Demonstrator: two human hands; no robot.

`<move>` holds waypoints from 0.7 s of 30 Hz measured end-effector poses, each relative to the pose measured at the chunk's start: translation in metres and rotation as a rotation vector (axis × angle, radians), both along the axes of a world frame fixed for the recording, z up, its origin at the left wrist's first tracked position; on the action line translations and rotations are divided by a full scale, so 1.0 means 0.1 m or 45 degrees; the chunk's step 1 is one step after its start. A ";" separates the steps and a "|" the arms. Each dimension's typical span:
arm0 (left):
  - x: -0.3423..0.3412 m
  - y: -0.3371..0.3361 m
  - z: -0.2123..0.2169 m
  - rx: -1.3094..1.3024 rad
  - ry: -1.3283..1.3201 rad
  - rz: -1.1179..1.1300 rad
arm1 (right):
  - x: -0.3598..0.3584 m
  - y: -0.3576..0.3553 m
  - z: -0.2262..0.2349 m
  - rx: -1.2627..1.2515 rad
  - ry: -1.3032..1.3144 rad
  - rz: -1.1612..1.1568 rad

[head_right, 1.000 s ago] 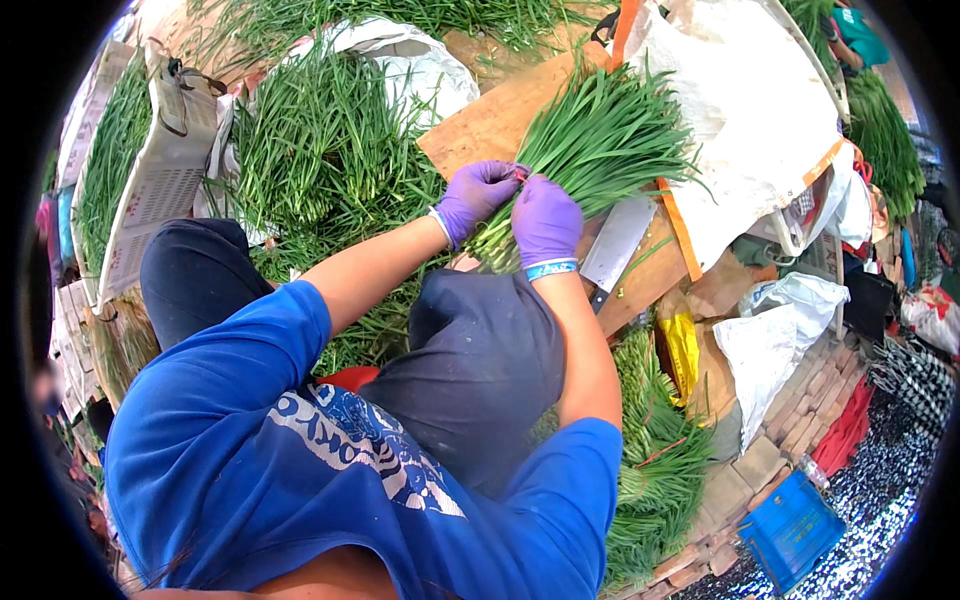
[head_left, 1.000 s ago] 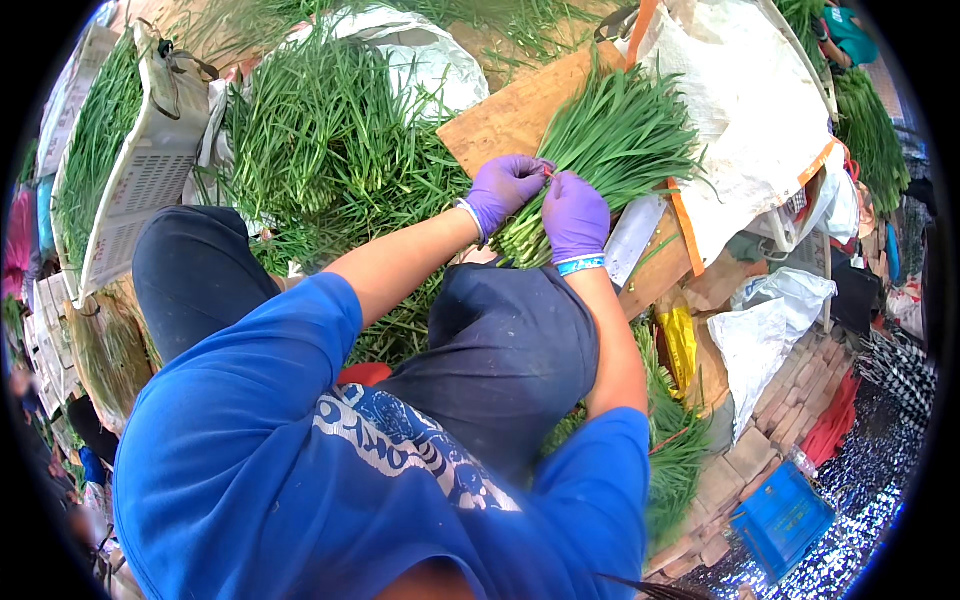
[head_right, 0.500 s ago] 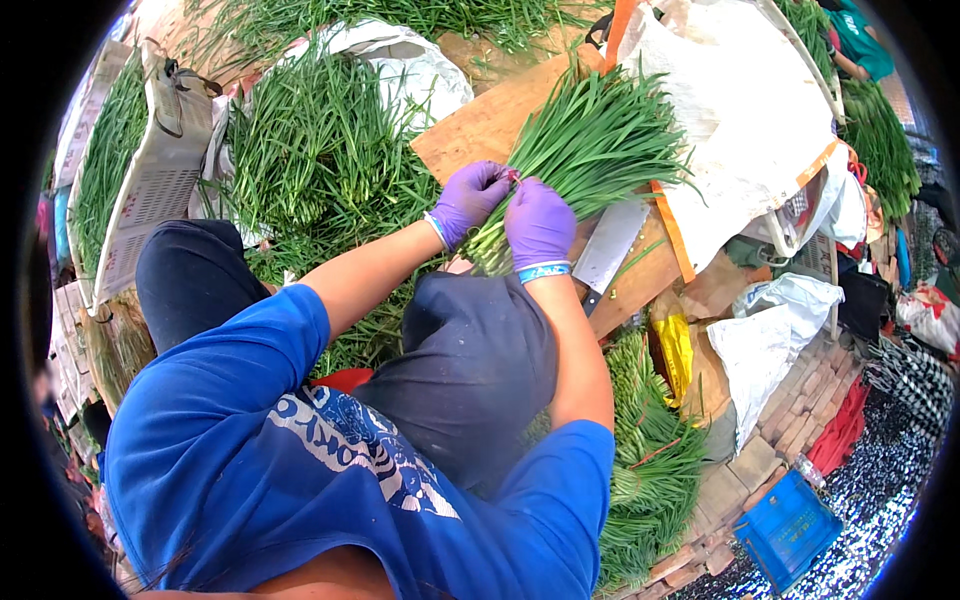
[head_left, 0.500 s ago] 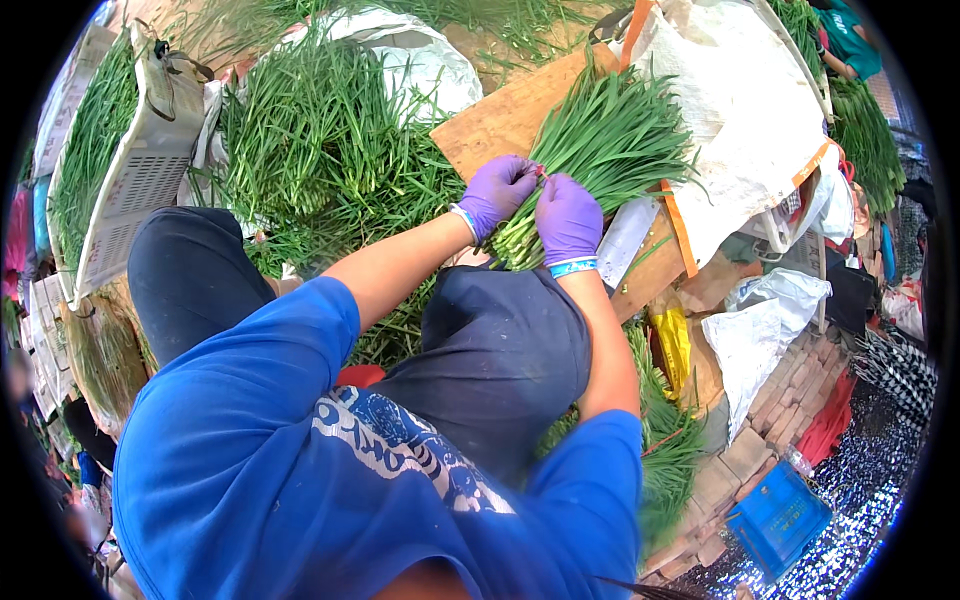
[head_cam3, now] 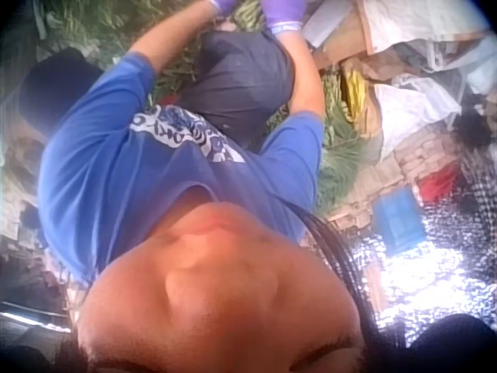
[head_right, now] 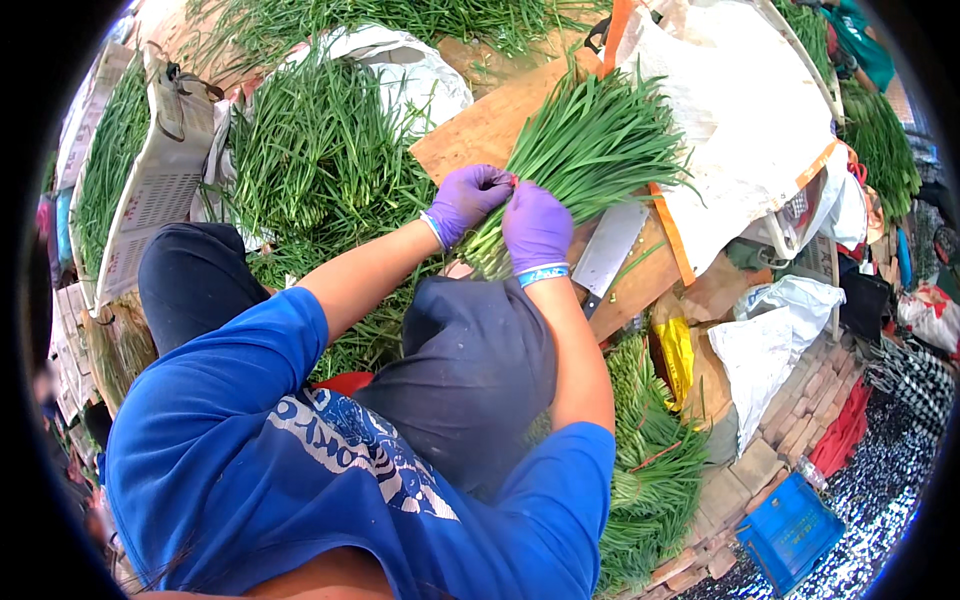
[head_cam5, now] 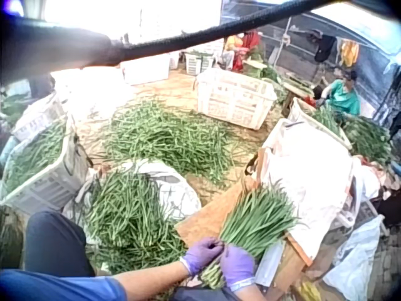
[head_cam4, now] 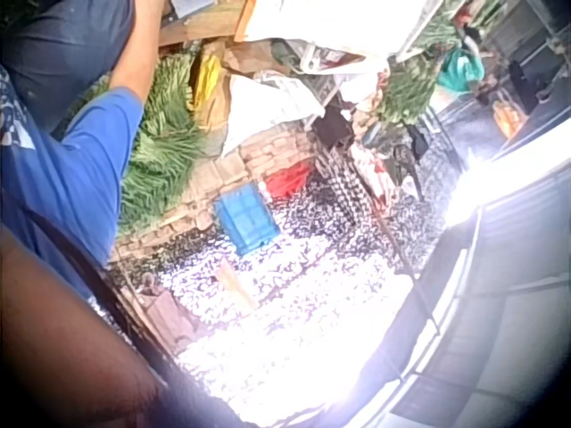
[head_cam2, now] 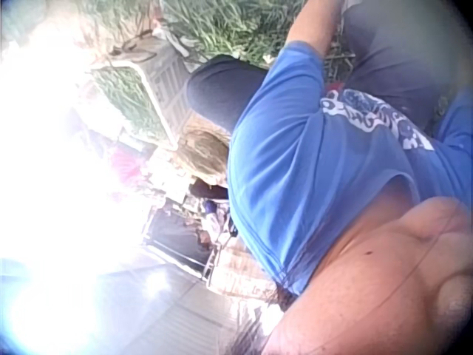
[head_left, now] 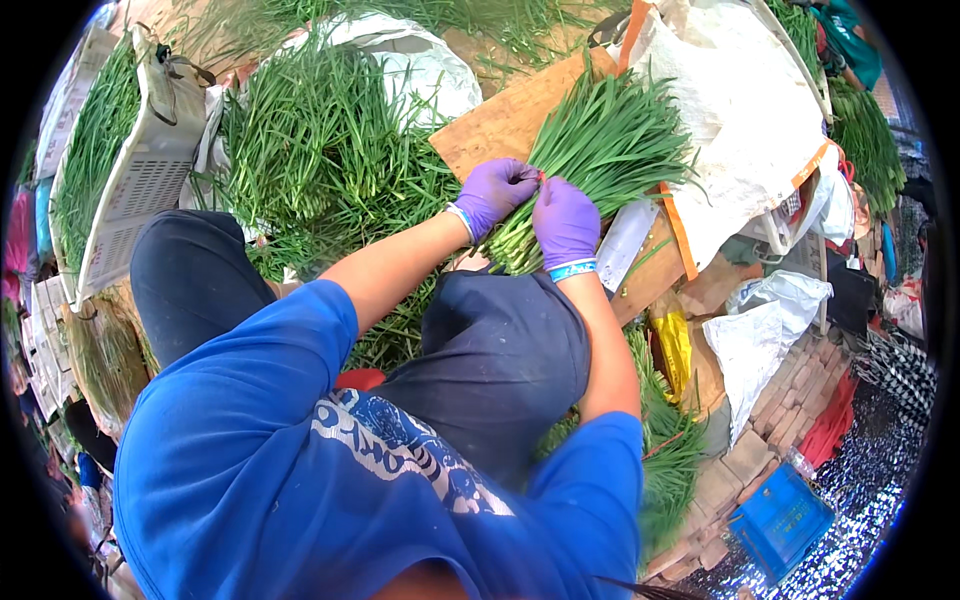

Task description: The person bundles green produce by hand, gathering a handful of stalks from a pile on the floor, securing them with a red tie, and placing the finished bundle onto a large stack of similar vegetable bundles.

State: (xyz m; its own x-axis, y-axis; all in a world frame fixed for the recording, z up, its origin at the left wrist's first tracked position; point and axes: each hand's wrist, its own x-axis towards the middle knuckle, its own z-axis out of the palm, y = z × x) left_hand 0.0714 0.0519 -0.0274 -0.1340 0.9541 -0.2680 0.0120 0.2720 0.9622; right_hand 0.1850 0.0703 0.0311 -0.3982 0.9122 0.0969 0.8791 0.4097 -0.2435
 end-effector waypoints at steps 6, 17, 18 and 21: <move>-0.05 0.00 0.06 -0.009 -0.052 -0.023 | 0.02 -0.01 -0.01 0.021 0.051 0.034; -0.02 -0.01 0.01 0.011 -0.146 0.041 | -0.01 0.00 0.02 -0.005 0.029 -0.049; -0.03 0.00 0.01 0.004 -0.147 0.036 | -0.02 0.00 0.01 -0.008 0.022 -0.056; -0.03 -0.02 0.02 -0.003 -0.129 0.026 | -0.02 0.00 0.00 0.004 0.012 -0.065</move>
State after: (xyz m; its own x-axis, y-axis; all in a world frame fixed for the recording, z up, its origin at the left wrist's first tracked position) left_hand 0.0685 0.0503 -0.0253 -0.1257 0.9508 -0.2831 -0.0906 0.2731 0.9577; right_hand 0.1829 0.0699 0.0306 -0.3503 0.9309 0.1030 0.8966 0.3651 -0.2505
